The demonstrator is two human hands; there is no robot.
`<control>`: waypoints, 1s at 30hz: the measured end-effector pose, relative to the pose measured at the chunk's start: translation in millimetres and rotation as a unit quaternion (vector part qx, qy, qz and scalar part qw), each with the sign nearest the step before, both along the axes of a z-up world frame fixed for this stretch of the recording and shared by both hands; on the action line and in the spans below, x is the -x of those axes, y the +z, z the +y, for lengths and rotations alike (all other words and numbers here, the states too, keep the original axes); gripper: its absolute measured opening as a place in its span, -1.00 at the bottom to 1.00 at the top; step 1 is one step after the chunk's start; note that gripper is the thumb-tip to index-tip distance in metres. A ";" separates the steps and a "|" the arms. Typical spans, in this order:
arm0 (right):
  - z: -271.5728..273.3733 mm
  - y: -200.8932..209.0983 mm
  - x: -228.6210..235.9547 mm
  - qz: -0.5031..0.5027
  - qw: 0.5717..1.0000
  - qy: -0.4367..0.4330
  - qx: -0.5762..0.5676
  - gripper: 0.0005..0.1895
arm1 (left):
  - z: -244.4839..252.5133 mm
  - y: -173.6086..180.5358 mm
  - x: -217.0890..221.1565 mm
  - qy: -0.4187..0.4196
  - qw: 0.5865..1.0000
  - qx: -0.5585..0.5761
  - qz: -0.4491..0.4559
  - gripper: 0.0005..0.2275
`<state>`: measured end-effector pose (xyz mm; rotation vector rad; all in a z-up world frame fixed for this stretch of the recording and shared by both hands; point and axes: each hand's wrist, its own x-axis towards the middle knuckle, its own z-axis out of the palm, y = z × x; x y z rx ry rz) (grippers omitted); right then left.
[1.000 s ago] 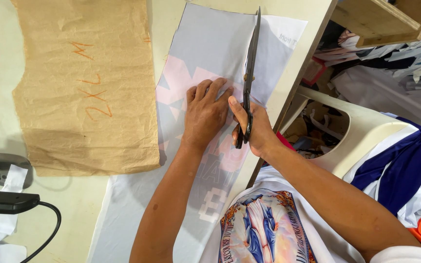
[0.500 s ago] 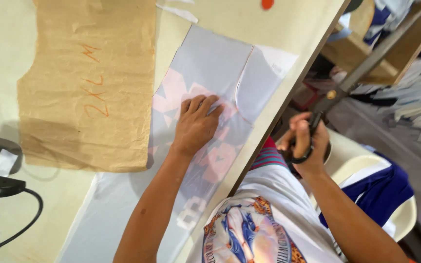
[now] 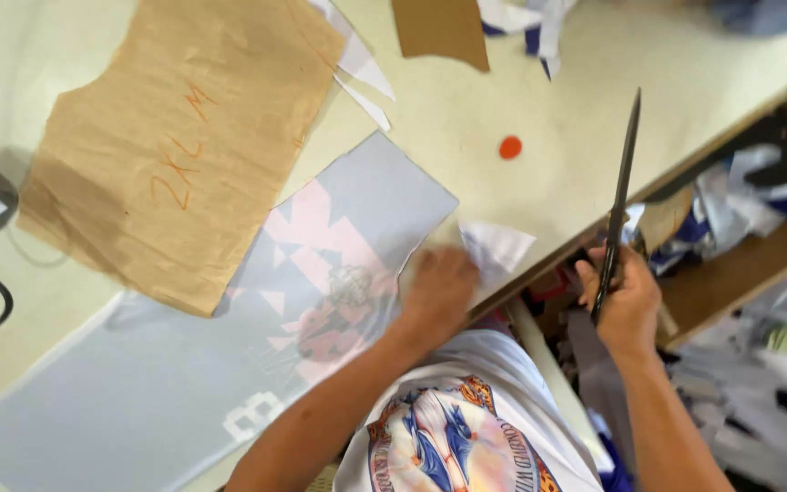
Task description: The person uses shears to cut a white fabric piece along a brown paper pattern labeled 2XL M. After cutting, they remove the pattern, place a curved cardboard template on the fabric, trace a curve with a red marker, and cut along the traced line. The cut fabric piece is then folded on the table.
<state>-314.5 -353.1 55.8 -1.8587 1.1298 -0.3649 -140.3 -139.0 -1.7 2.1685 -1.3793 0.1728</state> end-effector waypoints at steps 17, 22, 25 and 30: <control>-117.2 69.6 -175.4 0.356 0.888 0.253 0.144 -0.01 | 125.1 40.8 50.2 0.328 0.926 -0.029 0.185 -0.79; -155.2 51.6 -174.9 0.350 0.843 0.342 0.223 -0.22 | 113.7 51.2 78.7 0.311 0.925 -0.034 0.214 -0.81; -149.8 4.3 -173.3 0.163 0.862 0.408 0.254 -0.58 | 106.4 43.4 87.3 0.316 0.912 0.020 0.260 -0.79; -46.2 -6.6 -186.0 0.037 0.816 0.561 0.137 -0.69 | 96.1 60.0 76.0 0.340 0.879 0.041 0.332 -0.75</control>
